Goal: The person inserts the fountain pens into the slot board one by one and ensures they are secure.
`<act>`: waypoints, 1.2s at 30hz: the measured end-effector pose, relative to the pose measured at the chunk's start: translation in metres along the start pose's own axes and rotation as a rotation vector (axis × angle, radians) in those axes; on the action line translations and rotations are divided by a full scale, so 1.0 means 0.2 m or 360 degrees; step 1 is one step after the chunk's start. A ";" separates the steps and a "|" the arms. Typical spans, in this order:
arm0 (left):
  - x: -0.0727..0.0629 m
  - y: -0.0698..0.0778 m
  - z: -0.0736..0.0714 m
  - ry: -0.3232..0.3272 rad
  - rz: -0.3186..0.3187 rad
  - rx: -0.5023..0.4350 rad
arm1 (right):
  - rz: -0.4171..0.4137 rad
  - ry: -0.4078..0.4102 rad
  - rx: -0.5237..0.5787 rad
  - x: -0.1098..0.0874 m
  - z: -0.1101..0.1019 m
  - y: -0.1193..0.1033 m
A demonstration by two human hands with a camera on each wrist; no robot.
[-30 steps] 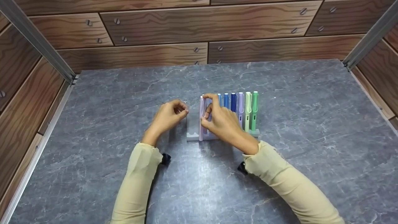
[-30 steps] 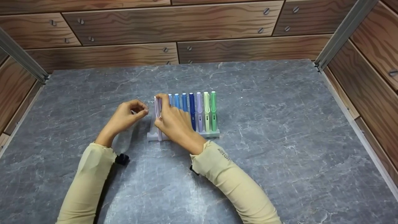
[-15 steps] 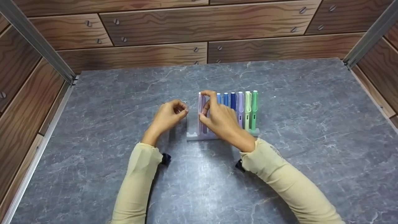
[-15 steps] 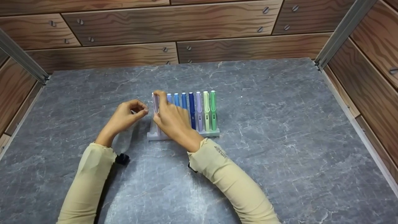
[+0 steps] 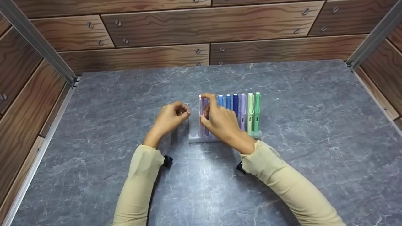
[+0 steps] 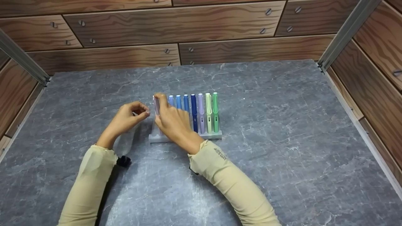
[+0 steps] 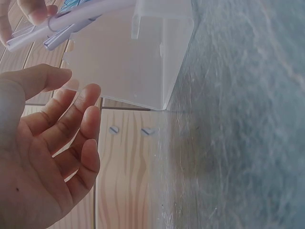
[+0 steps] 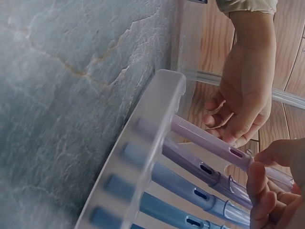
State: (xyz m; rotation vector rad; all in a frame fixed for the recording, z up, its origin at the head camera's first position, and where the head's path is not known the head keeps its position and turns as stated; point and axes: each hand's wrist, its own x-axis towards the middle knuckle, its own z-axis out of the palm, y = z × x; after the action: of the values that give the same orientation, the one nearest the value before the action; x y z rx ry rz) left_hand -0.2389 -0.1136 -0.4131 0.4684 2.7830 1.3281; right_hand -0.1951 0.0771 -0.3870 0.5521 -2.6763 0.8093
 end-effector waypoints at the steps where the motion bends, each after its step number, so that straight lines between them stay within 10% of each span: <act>1: 0.00 0.00 0.00 0.0000 -0.0001 0.0003 | 0.0003 -0.0006 0.0000 0.00 0.00 0.00; 36: 0.00 0.00 0.00 -0.0018 -0.0013 -0.0022 | -0.0006 -0.0059 -0.0080 -0.01 0.05 0.01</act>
State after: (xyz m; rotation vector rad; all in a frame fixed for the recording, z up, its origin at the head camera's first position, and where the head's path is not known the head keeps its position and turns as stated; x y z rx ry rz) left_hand -0.2394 -0.1138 -0.4130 0.4624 2.7619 1.3379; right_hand -0.1961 0.0736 -0.3968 0.5657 -2.7204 0.7355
